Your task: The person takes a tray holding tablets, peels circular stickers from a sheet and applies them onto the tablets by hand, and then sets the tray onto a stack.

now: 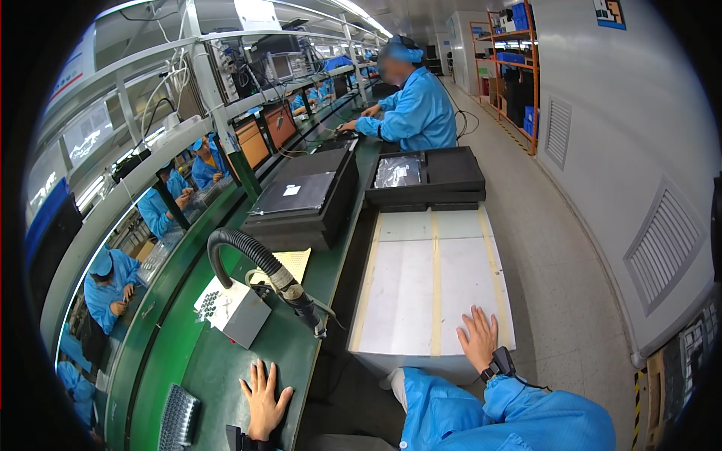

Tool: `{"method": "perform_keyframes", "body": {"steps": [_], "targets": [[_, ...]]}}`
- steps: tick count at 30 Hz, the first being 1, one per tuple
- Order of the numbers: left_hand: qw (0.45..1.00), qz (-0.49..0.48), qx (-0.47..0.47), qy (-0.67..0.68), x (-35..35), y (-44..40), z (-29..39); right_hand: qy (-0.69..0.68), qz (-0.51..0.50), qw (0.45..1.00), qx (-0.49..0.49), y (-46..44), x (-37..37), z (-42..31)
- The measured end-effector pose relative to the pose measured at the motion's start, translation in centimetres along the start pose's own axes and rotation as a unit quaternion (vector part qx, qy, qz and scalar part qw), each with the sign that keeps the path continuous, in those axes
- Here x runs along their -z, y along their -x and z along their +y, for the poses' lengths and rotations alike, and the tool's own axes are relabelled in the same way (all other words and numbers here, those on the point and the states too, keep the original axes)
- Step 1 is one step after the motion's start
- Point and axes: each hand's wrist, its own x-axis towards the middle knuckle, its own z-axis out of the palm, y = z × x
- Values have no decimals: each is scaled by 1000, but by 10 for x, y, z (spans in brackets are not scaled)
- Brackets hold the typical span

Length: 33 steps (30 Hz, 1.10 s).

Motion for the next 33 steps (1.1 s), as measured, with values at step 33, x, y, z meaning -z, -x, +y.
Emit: {"method": "perform_keyframes", "body": {"steps": [33], "targets": [[1000,22,-9,11,-3,0,-2,4,1,1000,2,0,0,0]]}}
